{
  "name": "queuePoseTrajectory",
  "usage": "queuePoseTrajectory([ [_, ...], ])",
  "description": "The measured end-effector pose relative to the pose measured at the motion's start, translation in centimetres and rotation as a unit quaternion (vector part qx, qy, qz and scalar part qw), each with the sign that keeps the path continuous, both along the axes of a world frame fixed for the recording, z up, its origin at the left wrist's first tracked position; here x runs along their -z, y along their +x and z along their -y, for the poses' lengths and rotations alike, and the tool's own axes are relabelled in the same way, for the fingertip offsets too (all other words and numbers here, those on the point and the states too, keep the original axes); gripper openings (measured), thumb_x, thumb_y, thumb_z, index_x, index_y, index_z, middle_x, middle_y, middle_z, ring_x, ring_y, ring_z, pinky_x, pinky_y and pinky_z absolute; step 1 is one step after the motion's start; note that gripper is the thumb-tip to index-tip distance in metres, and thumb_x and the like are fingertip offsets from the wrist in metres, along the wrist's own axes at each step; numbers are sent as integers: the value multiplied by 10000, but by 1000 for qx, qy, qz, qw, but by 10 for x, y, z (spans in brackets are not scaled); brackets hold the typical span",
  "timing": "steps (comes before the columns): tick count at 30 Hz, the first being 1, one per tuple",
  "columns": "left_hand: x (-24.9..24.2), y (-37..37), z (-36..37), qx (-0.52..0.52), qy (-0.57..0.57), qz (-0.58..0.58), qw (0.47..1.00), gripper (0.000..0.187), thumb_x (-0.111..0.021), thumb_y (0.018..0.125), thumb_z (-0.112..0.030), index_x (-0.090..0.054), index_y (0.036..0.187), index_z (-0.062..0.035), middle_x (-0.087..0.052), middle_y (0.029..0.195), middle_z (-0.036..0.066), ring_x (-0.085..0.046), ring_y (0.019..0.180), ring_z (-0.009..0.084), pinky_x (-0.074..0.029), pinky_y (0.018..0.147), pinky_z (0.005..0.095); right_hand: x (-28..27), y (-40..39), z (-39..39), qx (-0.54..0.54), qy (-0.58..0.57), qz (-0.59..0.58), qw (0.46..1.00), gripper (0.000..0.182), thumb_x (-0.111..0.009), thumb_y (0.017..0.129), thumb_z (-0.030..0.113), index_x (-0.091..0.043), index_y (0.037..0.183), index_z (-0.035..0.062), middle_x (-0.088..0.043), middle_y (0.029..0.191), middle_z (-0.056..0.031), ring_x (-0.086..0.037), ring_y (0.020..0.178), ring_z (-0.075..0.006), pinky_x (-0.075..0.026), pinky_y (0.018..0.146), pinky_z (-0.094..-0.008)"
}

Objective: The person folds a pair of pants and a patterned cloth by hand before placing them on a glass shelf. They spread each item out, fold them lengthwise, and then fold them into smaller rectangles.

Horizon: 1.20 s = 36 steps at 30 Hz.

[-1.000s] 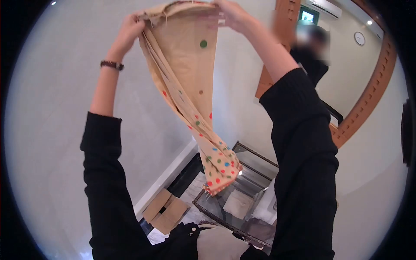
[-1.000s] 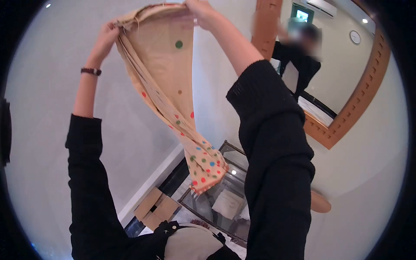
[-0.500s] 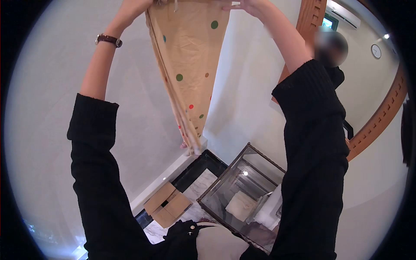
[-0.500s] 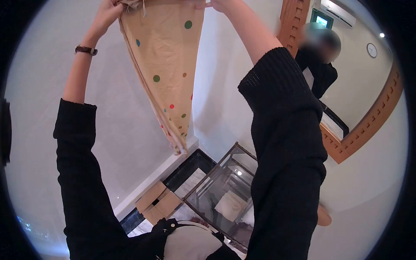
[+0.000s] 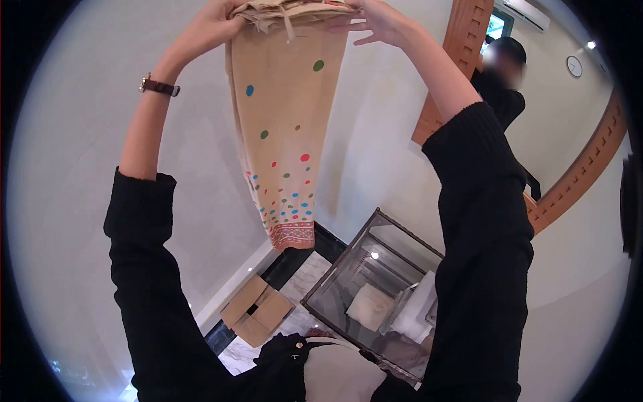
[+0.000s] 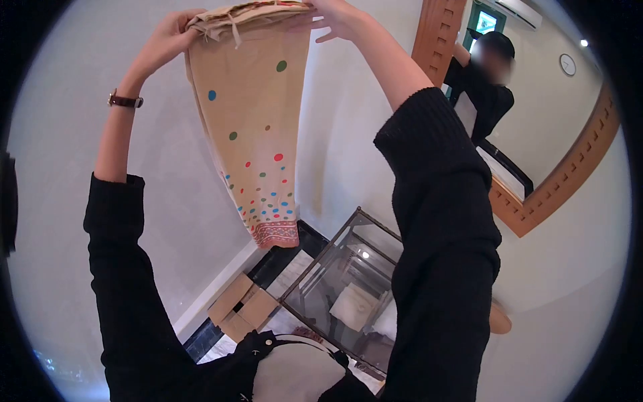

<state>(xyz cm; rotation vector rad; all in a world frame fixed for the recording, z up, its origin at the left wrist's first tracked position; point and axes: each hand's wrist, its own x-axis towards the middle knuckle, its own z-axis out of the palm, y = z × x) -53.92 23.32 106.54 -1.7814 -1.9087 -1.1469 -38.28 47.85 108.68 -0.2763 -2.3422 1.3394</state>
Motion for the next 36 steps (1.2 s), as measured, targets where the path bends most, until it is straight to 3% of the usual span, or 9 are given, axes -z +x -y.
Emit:
queuePoseTrajectory([
  [6, 16, 46, -27, 68, -48, 25, 996, 244, -487, 887, -123, -648, 1011, 12, -508, 773, -56, -398, 618, 52, -346, 539, 213, 2, 64, -11, 96, -62, 17, 993, 381, -391, 998, 287, -481, 1251, 17, -434, 1353, -233, -457, 1261, -353, -394, 1057, -517],
  [7, 15, 75, -28, 88, -34, 13, 995, 222, -502, 875, -114, -639, 956, 41, -557, 765, -27, -486, 620, 62, -416, 560, 231, 1, 78, -13, 113, -78, 12, 990, 352, -411, 992, 270, -498, 1231, 26, -466, 1322, -222, -470, 1249, -335, -410, 1049, -497],
  [10, -3, 153, -28, 127, -95, 91, 983, 254, -549, 916, -178, -676, 974, 34, -666, 763, 78, -617, 647, 126, -523, 616, 272, -5, 128, -22, 113, -124, -8, 986, 340, -431, 998, 276, -526, 1200, 20, -554, 1204, -176, -564, 1121, -255, -488, 974, -425],
  [12, 4, 181, -54, 211, -43, 173, 961, 231, -546, 916, -172, -677, 905, 18, -617, 654, 24, -553, 514, 95, -465, 495, 200, -11, 176, -4, 175, -31, -43, 983, 321, -421, 1002, 255, -542, 1184, 19, -606, 1094, -121, -620, 946, -186, -539, 884, -358],
  [13, 3, 198, -62, 272, -60, 205, 938, 227, -544, 920, -174, -677, 915, 10, -621, 662, 34, -560, 525, 104, -467, 500, 196, -9, 197, -32, 65, -78, -80, 992, 338, -452, 995, 279, -551, 1195, 25, -623, 1037, -83, -628, 829, -149, -559, 817, -320],
  [17, 9, 281, -79, 528, -90, 244, 808, 269, -544, 929, -227, -646, 984, 16, -639, 723, 41, -596, 597, 123, -503, 552, 213, 4, 348, -108, 134, -69, -181, 972, 537, -509, 965, 312, -405, 1376, -18, -476, 1353, -172, -522, 1221, -264, -446, 1042, -398],
  [23, 33, 408, -110, 629, -81, 259, 728, 201, -496, 861, -38, -583, 977, 102, -652, 873, 152, -689, 853, 218, -570, 749, 304, 31, 543, -59, 364, -36, -221, 904, 483, -518, 963, 311, -439, 1311, -14, -505, 1279, -155, -542, 1138, -242, -459, 983, -376],
  [29, 33, 490, -102, 697, -177, 311, 622, 252, -500, 907, -82, -549, 1074, 101, -626, 981, 205, -674, 904, 286, -558, 761, 339, 43, 665, 33, 516, -7, -217, 828, 431, -527, 960, 309, -472, 1245, -10, -534, 1205, -139, -563, 1055, -220, -472, 925, -354],
  [36, 44, 562, -72, 688, -304, 278, 597, 377, -491, 885, -106, -479, 1202, 97, -564, 1159, 258, -555, 1121, 368, -462, 924, 429, 63, 740, 127, 624, 30, -188, 758, 379, -537, 958, 308, -512, 1169, -5, -568, 1119, -119, -587, 959, -194, -487, 857, -328],
])
